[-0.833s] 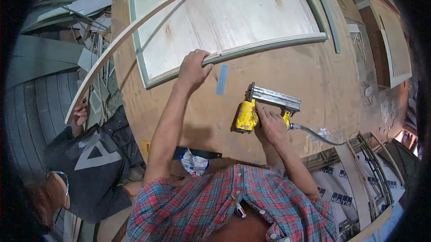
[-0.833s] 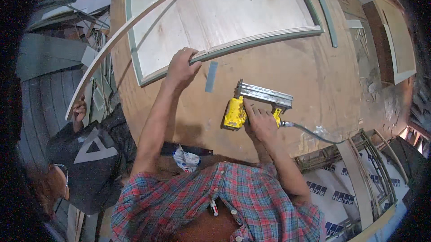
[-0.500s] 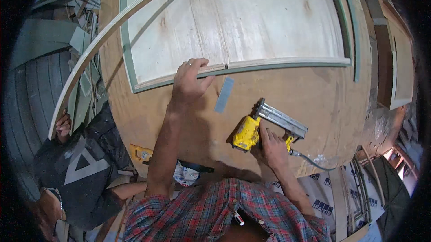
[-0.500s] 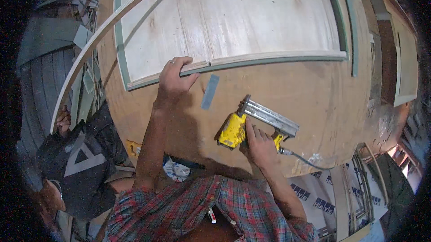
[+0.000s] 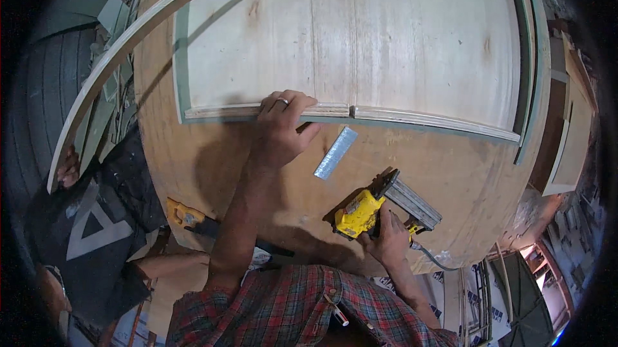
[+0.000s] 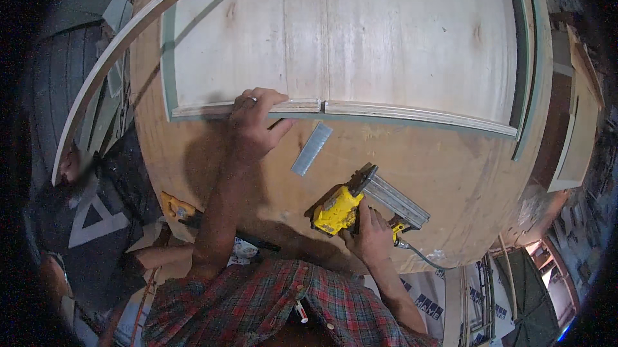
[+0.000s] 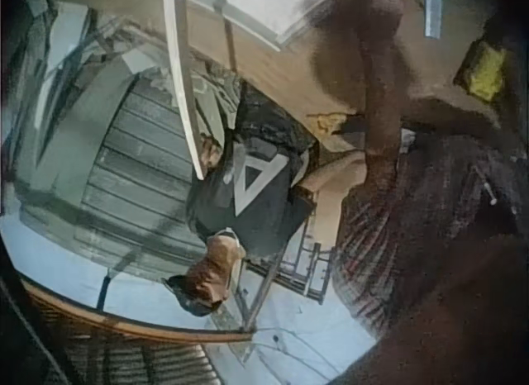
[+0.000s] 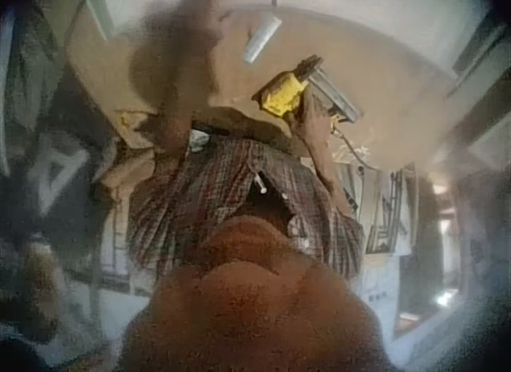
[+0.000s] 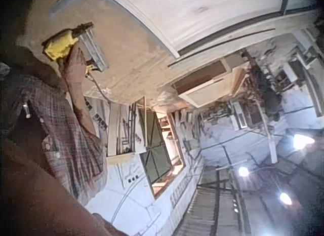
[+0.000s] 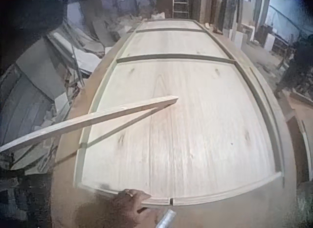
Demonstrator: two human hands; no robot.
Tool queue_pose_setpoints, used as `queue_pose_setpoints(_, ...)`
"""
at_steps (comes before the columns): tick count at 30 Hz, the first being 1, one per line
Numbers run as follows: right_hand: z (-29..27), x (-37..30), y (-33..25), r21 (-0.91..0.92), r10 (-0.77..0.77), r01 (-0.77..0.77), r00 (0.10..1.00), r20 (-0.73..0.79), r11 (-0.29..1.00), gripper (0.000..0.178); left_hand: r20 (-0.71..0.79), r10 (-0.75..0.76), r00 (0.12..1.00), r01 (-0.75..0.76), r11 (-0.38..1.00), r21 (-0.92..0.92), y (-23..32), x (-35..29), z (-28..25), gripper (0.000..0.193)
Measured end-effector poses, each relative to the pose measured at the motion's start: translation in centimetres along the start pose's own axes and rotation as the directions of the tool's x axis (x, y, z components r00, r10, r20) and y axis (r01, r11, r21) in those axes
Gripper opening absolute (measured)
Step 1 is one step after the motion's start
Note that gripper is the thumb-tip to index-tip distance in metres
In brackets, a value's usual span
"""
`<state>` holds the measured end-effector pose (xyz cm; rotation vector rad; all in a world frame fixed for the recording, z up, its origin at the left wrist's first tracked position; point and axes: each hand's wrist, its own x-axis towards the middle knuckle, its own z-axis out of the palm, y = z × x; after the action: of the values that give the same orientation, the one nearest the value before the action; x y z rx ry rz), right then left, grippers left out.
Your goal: The person aligns wooden strips along the border of a wooden frame by hand and secures them into place using a pneumatic nail gun.
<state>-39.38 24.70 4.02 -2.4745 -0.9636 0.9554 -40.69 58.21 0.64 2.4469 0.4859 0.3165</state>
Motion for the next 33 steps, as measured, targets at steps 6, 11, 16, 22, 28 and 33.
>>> queue_pose_setpoints(6, 0.1, 0.0, -1.1, -0.002, -0.001, 0.001, 0.998, -0.057, 1.0, 0.09, 0.057, -0.01, 0.998, 0.011, 1.0, -0.022, -0.4, -0.7, -1.4, 0.038)
queue_pose_setpoints(11, 0.6, -0.9, -1.1, -0.055, 0.057, -0.059, 0.997, -0.043, 0.997, 0.098, 0.005, 0.058, 0.998, -0.058, 0.998, 0.022, -0.1, -2.3, -1.8, 0.043)
queue_pose_setpoints(16, 0.8, -1.4, -1.5, -0.124, -0.034, 0.016, 0.989, -0.145, 0.992, 0.099, -0.04, 0.073, 0.996, -0.066, 0.983, 0.17, 0.1, -6.4, -6.0, 0.051)
queue_pose_setpoints(22, 2.2, -1.6, -0.9, -0.151, -0.03, -0.015, 0.957, -0.289, 0.988, 0.094, 0.063, -0.145, 0.988, 0.126, 0.963, 0.239, -7.7, -7.9, -14.5, 0.058)
queue_pose_setpoints(28, 2.8, -1.6, -3.2, -0.071, -0.032, 0.012, 0.955, -0.295, 0.997, 0.088, 0.269, -0.054, 0.962, -0.043, 0.939, 0.342, -11.7, -3.8, -18.7, 0.057)
queue_pose_setpoints(33, 3.5, -2.2, -5.2, -0.097, 0.06, -0.087, 0.965, -0.255, 0.991, 0.088, 0.523, 0.275, 0.807, -0.499, 0.791, 0.353, -10.1, 1.0, -16.9, 0.042)
